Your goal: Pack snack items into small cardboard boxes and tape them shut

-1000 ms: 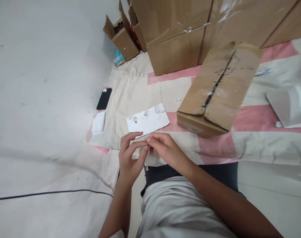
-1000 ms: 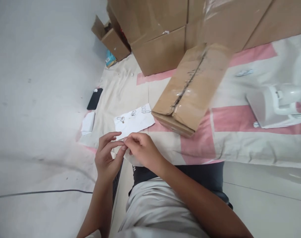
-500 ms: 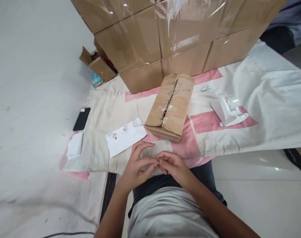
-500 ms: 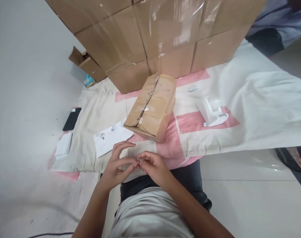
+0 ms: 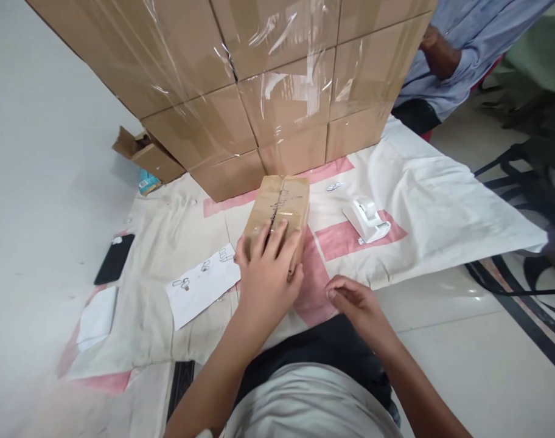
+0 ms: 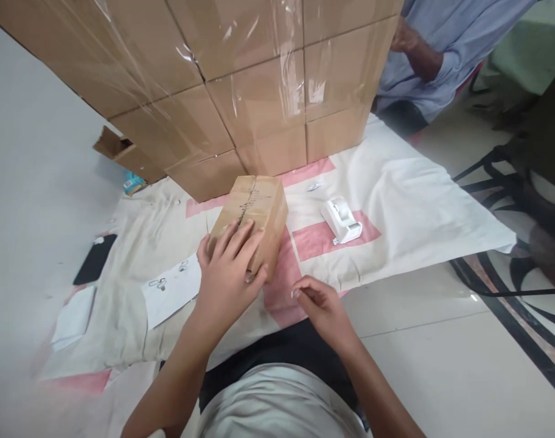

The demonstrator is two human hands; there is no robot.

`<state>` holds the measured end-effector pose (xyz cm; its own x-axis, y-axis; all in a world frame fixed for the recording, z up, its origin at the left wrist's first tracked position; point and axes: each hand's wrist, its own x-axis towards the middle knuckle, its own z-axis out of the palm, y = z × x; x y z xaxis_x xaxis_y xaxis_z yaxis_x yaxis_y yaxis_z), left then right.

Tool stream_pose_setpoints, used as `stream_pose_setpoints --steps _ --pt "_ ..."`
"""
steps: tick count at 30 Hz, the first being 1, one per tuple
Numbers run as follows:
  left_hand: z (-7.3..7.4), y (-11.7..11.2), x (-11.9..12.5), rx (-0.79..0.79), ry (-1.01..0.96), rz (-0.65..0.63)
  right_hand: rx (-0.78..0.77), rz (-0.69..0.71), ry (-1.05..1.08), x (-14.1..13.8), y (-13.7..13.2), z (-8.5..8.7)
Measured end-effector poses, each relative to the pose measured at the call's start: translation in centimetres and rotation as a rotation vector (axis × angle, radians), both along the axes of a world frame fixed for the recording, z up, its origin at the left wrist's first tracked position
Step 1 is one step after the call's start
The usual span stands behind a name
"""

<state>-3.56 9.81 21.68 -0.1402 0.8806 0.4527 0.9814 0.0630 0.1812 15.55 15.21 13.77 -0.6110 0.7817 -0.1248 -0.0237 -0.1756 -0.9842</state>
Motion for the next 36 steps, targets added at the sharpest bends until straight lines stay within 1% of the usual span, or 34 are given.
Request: stream_pose_setpoints --steps 2,4,6,7,9,12,16,19,22,25,29,31,34,36 --pt "-0.2 -0.9 -1.5 -0.042 0.006 -0.024 0.084 -0.095 0.012 0.4 2.4 0.8" --pt "-0.7 -2.4 -3.8 -0.016 0.017 -0.007 0.157 -0.157 0.033 0.3 4.5 1.2" --pt "-1.3 -3.8 -6.6 0.039 0.004 0.016 0.201 -0.177 0.057 -0.2 6.1 1.4" --pt "-1.6 -4.4 -7.9 0.063 -0.029 0.005 0.211 -0.174 0.075 -0.7 6.7 1.3" --pt "-2.3 -4.9 -10.1 0.104 -0.136 -0.058 0.215 -0.153 0.121 -1.8 7.4 1.0" --pt "-3.4 -4.7 -11.8 0.184 -0.253 -0.128 0.222 -0.134 0.174 -3.4 7.5 0.1" --pt "-4.7 -3.8 -12.5 0.278 -0.257 -0.112 0.213 -0.140 0.219 -4.3 6.9 -1.3" --pt "-5.1 -3.7 -12.8 0.294 -0.251 -0.122 0.222 -0.114 0.228 -4.4 6.4 -2.0" --pt "-5.0 -4.0 -13.1 0.272 -0.271 -0.157 0.239 -0.093 0.206 -4.4 6.0 -2.3" --pt "-4.5 -4.3 -13.3 0.213 -0.302 -0.174 0.239 -0.080 0.174 -4.6 5.8 -2.3" --pt "-4.0 -4.5 -13.3 0.155 -0.327 -0.181 0.127 -0.103 0.055 -4.5 6.2 -2.4" --pt "-4.1 -4.5 -13.3 0.160 -0.324 -0.184 0.117 -0.098 0.020 -4.3 6.7 -2.4" --pt "-4.3 -4.3 -13.1 0.184 -0.316 -0.182 0.142 0.014 0.052 -4.0 7.5 -2.2" --pt "-4.5 -4.2 -13.0 0.202 -0.312 -0.180 0.119 0.088 0.075 -4.0 7.9 -2.1"
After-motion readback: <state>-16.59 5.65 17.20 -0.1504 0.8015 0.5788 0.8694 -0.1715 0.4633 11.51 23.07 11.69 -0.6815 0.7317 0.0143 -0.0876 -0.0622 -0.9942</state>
